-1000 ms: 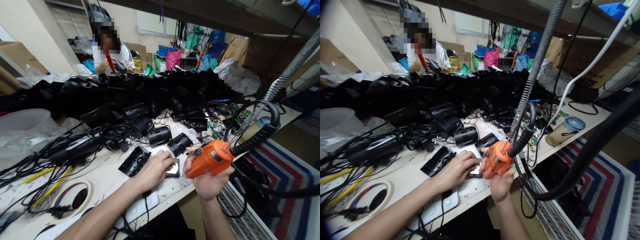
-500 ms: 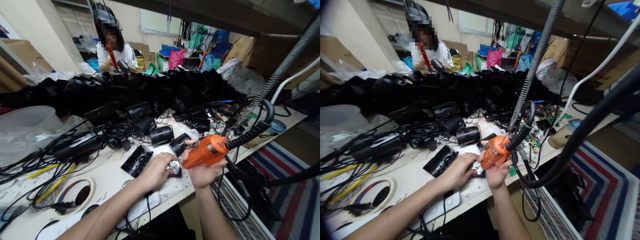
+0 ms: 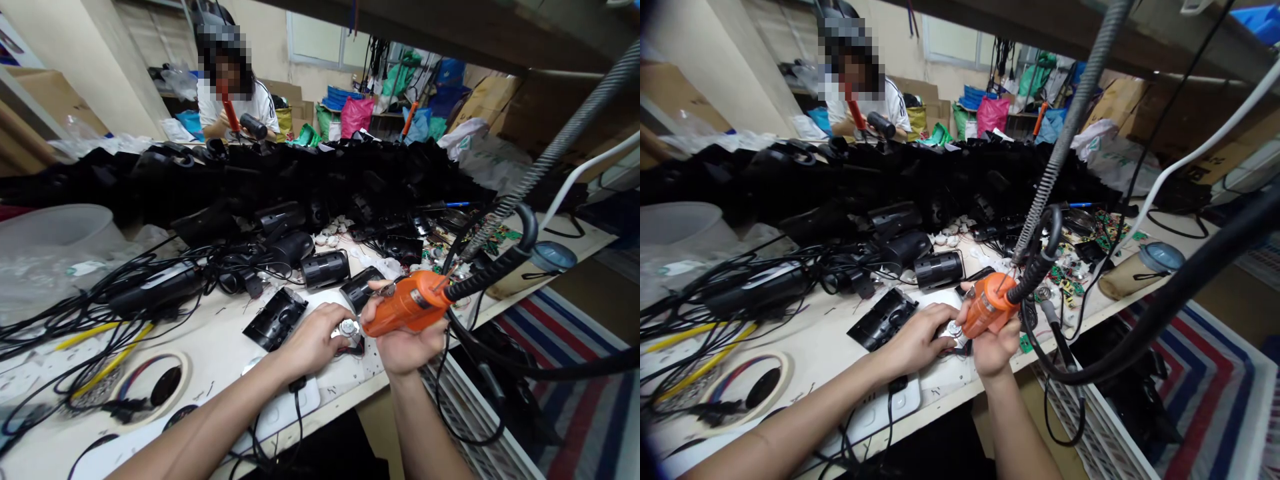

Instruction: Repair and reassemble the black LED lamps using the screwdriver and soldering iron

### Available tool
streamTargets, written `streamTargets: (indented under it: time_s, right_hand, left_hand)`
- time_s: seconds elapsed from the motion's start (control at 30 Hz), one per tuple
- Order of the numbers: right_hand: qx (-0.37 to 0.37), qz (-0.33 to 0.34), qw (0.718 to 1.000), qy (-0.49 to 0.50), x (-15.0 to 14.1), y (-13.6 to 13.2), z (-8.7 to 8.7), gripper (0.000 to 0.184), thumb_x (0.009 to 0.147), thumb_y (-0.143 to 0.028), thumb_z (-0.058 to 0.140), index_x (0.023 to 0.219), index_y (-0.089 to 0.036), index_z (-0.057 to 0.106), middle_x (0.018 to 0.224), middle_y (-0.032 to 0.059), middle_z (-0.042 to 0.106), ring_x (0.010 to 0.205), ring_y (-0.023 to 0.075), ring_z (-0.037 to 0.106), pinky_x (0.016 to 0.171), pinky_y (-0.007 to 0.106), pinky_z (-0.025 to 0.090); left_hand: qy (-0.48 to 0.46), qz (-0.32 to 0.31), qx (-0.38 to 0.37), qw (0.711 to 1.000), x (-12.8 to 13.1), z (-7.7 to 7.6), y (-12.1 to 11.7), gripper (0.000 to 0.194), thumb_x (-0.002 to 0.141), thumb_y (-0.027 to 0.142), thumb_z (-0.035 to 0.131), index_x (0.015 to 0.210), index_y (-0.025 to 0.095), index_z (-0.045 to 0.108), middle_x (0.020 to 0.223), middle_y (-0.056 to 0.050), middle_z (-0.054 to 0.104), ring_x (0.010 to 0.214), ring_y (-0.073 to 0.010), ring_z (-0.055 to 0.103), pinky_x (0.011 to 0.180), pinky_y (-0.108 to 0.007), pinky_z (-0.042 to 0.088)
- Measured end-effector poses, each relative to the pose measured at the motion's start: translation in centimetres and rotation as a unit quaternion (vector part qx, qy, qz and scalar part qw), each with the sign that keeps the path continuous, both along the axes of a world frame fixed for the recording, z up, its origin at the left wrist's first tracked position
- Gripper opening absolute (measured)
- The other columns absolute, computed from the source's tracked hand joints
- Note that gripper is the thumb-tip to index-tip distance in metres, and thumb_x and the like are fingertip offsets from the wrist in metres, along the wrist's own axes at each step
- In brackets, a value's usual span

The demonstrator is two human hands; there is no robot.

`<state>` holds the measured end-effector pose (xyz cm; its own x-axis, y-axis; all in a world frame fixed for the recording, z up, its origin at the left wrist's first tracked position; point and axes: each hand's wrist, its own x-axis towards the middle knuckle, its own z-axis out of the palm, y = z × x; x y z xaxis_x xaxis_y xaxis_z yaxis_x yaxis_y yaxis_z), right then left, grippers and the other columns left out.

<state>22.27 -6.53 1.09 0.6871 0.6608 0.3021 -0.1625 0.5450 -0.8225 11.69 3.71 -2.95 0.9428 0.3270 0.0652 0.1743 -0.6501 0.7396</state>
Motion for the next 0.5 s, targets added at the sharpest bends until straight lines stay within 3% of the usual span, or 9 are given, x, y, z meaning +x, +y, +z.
streamTargets:
  time_s: [0.4, 0.5]
  right_hand:
    - [0.008, -0.012, 1.000, -0.012, -0.44, 0.35, 0.43, 0.072, 0.072, -0.083, 0.047, 0.092, -0.017, 0.068, 0.059, 0.0019, 0.060, 0.045, 0.0186, 0.055, 0.042, 0.033, 0.046]
    - [0.012, -0.021, 1.000, -0.004, -0.48, 0.55, 0.53, 0.062, 0.075, -0.076, 0.051, 0.091, -0.018, 0.067, 0.070, 0.0043, 0.064, 0.045, 0.0172, 0.056, 0.043, 0.034, 0.049]
  left_hand:
    - [-0.008, 0.002, -0.012, 1.000, 0.00, -0.10, 0.09, 0.032, 0.074, 0.012, 0.074, 0.102, 0.022, 0.063, 0.109, -0.004, 0.067, 0.105, -0.0226, 0.058, 0.093, -0.033, 0.044]
    - [-0.011, 0.001, -0.011, 1.000, -0.06, -0.15, 0.13, 0.030, 0.075, 0.012, 0.073, 0.101, 0.021, 0.063, 0.108, -0.004, 0.067, 0.104, -0.0227, 0.058, 0.092, -0.033, 0.044]
